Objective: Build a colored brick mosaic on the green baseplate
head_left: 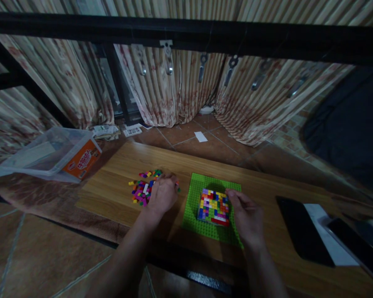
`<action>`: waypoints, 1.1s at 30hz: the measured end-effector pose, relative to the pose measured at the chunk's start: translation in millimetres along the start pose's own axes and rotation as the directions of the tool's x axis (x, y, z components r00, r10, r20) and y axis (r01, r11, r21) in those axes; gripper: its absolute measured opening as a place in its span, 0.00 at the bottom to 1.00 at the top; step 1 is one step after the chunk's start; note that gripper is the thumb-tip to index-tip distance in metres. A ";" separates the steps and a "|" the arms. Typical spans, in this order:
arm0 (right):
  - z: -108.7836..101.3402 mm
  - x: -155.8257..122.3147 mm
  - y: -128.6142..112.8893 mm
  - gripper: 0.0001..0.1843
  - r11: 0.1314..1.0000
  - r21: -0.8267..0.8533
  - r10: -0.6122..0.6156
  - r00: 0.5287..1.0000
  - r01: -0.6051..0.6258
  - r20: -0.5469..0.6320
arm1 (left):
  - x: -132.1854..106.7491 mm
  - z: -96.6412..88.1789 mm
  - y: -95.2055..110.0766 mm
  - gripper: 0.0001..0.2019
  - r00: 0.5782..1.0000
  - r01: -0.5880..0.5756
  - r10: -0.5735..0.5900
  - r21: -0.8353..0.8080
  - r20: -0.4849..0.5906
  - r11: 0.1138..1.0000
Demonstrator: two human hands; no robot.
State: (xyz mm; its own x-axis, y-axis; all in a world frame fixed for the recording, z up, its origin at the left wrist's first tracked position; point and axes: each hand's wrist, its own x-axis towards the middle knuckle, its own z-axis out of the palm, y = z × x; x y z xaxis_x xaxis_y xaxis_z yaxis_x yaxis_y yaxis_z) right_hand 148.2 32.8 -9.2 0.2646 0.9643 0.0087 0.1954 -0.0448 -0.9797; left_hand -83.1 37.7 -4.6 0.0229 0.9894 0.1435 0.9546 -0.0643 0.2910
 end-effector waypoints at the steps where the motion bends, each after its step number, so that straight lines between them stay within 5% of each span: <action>1: -0.5 0.0 0.2 0.17 1.000 -0.003 -0.006 1.000 0.006 0.002 | -1.0 -0.2 -0.8 0.10 1.000 0.000 0.000 -0.011 0.022 1.000; 15: -0.5 0.3 -2.9 0.15 0.999 -0.036 -0.026 1.000 0.025 -0.013 | -11.9 -1.2 -10.9 0.19 0.997 -0.022 0.033 -0.164 0.066 0.986; 18: 0.0 -0.1 -1.9 0.13 0.999 0.002 -0.051 0.997 0.051 -0.053 | -11.5 -2.4 -11.0 0.17 0.999 -0.020 0.031 -0.351 0.026 0.936; 20: 0.5 -2.4 -3.3 0.11 0.992 0.050 -0.116 0.992 0.118 -0.059 | -10.9 -4.5 -7.3 0.16 0.999 -0.004 0.030 -0.566 0.038 0.825; 24: 4.6 -11.1 -12.9 0.08 0.939 0.113 -0.332 0.942 0.325 0.053 | -11.9 -10.3 12.0 0.12 0.985 0.111 0.070 -0.887 0.158 0.448; 28: 11.6 -19.4 -22.5 0.09 0.886 0.082 -0.463 0.858 0.457 0.222 | -17.0 -11.2 33.8 0.11 0.954 0.250 0.127 -0.955 0.271 0.158; 33: 14.7 -24.8 -24.7 0.12 0.855 0.086 -0.511 0.805 0.511 0.303 | -18.5 -1.1 47.3 0.13 0.939 0.326 0.130 -0.945 0.319 -0.036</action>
State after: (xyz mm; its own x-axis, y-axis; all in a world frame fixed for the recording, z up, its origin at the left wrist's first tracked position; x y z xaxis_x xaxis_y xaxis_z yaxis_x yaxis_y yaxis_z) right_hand 122.9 13.8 11.8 -0.1729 0.8777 0.4469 0.2213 0.4768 -0.8507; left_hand -38.7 16.2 7.6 0.2400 0.9621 -0.1296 -0.3072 0.2019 0.9300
